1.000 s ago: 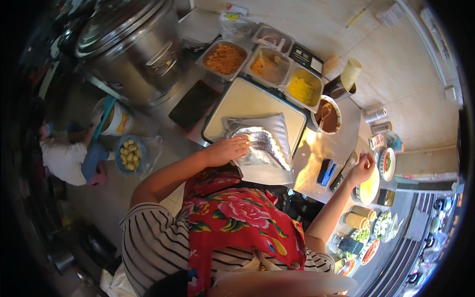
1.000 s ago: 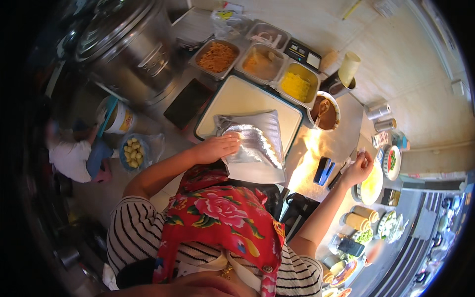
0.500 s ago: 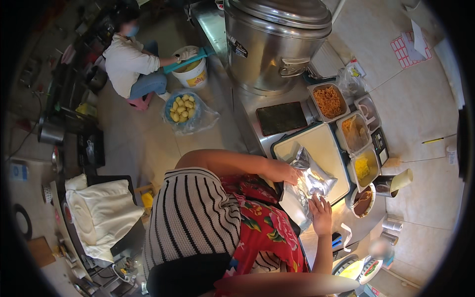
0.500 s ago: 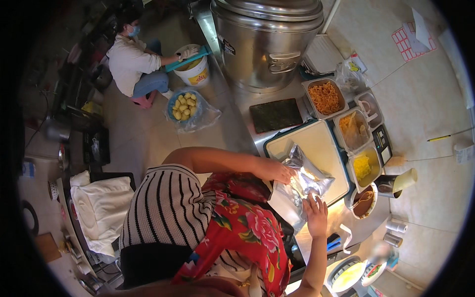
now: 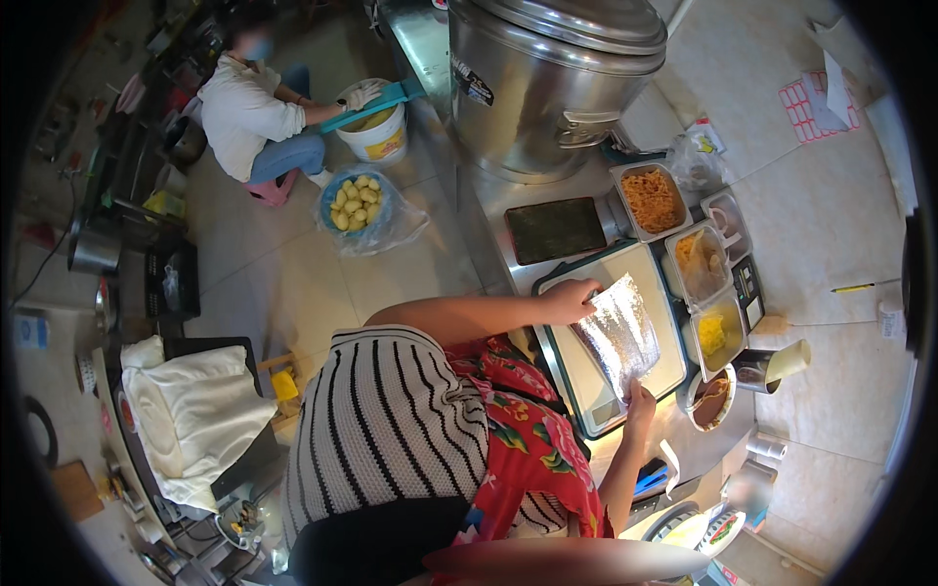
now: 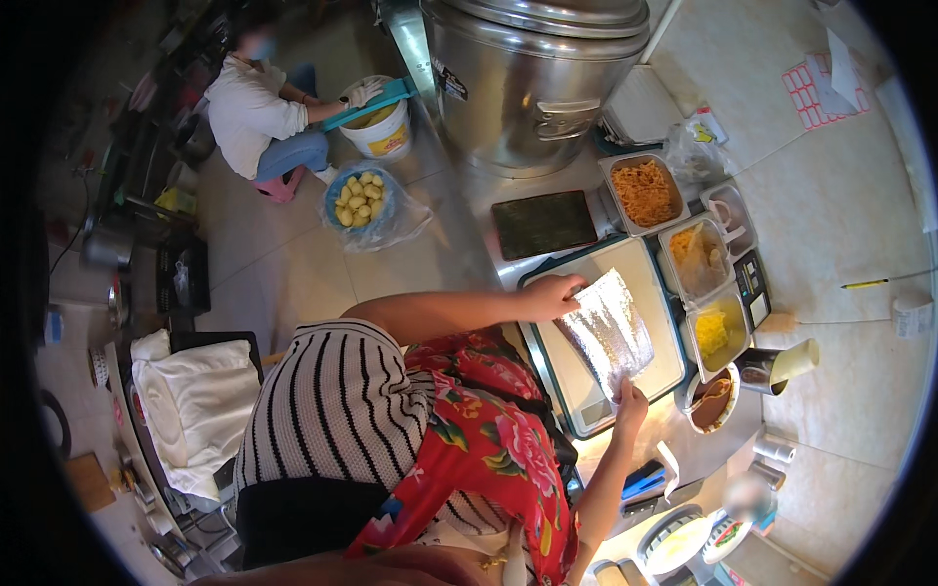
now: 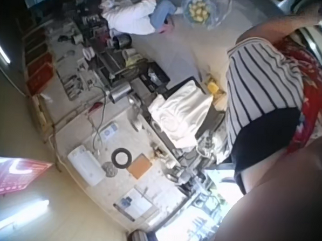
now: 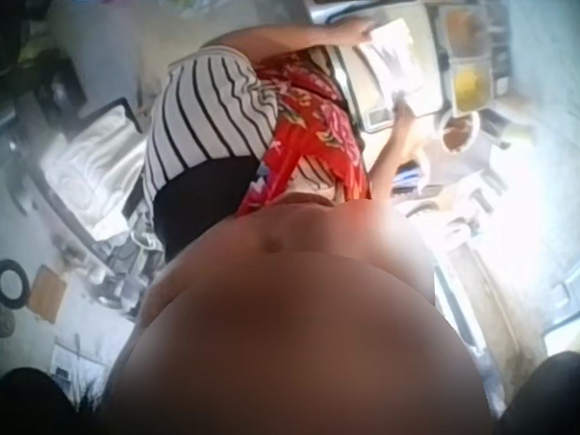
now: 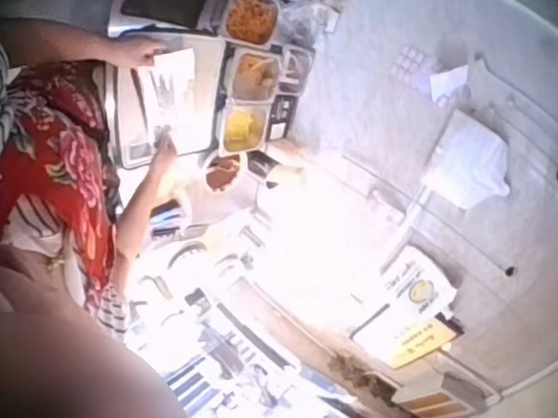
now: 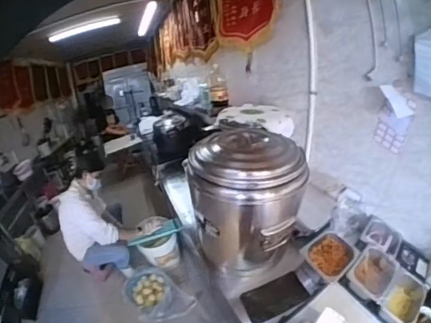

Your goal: The person assembles a street food wrap by layering noodles, egg, sausage, and vegetables onto a thin crepe, then folds and wraps it in foil. The person uses tongs and a ladle to handle ingredients and places the finished wrap into a plastic bag.

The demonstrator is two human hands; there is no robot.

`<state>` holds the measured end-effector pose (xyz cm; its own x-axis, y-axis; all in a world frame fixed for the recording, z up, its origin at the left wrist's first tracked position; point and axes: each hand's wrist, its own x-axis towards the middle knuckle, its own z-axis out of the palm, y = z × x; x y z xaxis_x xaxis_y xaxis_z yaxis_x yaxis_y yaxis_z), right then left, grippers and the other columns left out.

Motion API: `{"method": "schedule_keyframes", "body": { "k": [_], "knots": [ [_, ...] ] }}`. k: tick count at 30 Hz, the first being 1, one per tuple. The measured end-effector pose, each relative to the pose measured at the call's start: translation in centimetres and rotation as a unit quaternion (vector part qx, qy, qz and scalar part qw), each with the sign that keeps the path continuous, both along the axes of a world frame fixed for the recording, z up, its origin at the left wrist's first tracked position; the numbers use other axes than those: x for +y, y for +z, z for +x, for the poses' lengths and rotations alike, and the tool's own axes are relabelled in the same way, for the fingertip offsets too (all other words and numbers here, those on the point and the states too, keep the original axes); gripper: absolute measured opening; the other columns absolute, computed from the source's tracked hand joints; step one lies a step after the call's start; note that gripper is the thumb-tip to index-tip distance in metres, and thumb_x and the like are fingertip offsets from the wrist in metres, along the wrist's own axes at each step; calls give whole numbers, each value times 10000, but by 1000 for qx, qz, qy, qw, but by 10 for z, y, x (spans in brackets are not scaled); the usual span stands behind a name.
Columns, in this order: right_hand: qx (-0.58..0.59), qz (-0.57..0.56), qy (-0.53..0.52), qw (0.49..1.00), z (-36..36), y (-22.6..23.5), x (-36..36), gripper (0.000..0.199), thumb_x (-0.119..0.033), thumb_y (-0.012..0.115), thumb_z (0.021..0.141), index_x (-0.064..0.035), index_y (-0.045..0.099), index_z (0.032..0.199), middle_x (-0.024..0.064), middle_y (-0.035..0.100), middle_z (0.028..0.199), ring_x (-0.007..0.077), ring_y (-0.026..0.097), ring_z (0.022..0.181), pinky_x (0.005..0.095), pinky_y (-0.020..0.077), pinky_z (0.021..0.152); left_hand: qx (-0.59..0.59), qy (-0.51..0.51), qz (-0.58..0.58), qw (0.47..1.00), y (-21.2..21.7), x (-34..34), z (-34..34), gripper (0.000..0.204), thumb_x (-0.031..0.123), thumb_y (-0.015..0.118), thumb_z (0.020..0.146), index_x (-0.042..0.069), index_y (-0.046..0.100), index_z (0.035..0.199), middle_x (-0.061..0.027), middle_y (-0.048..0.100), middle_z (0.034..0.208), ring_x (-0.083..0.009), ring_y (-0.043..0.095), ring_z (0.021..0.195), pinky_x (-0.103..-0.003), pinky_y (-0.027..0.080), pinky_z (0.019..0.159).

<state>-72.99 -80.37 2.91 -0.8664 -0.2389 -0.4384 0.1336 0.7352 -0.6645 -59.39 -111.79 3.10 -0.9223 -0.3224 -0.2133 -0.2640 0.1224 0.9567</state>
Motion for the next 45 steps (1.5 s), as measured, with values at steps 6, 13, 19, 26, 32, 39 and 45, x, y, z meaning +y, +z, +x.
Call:
{"method": "schedule_keyframes", "body": {
  "k": [6, 13, 19, 26, 32, 39, 45],
  "knots": [
    [-10, -11, 5, 1000, 0, 0, -3, 457, -346, 657, 954, -6, 603, 653, 4, 515, 593, 94, 431, 541, 272, 344, 508, 366, -169, -397, 824, 28, 66, -20, 508, 155, 643, 821, 47, 560, 1311, -195, 552, 1313, -346, 518, 1254, -515, 400, 1045],
    [-11, -34, -55, 998, -7, 3, -19, 462, -393, 652, 953, -65, 590, 633, -9, 502, 580, 95, 431, 506, 259, 327, 489, 24, -349, -495, 796, 3, 59, -87, 1049, 424, 904, 512, 96, 488, 1417, -170, 624, 1243, -300, 577, 1171, -524, 425, 920],
    [38, -141, -102, 984, 9, 5, -14, 284, -276, 629, 979, -43, 637, 816, -22, 504, 657, 72, 468, 616, 227, 342, 549, 3, -413, -408, 814, 8, 42, -104, 1136, 442, 932, 462, 101, 453, 1434, -177, 624, 1238, -308, 579, 1172, -538, 446, 888],
    [172, -104, -149, 968, 51, 4, 2, 362, -238, 598, 1000, -59, 521, 1306, 40, 586, 908, 123, 550, 715, 254, 473, 668, 30, -409, -455, 790, 8, 39, -99, 1085, 389, 928, 497, 76, 451, 1420, -189, 614, 1219, -320, 594, 1141, -524, 469, 861],
    [116, -136, -155, 972, 43, 7, -19, 371, -77, 580, 970, -85, 520, 1336, 50, 617, 956, 130, 636, 779, 274, 549, 678, 94, -445, -316, 832, 2, -2, -131, 869, 284, 878, 575, 12, 494, 1306, -232, 650, 1064, -406, 621, 1014, -488, 503, 854],
    [291, -14, 60, 955, -68, 121, -9, 223, -166, 669, 906, -68, 659, 1106, 139, 656, 939, 278, 650, 804, 360, 541, 741, 81, -413, -467, 778, 30, -31, -183, 967, 299, 875, 609, 170, 401, 1442, -170, 617, 1153, -356, 589, 1126, -555, 454, 904],
    [482, 93, 28, 871, -250, 352, 1, 191, -163, 569, 916, -65, 717, 986, 141, 714, 901, 321, 685, 861, 406, 532, 761, 76, -426, -478, 764, 44, -32, -196, 1008, 331, 884, 596, 180, 388, 1461, -165, 586, 1185, -354, 582, 1131, -536, 445, 927]
  ]
}}
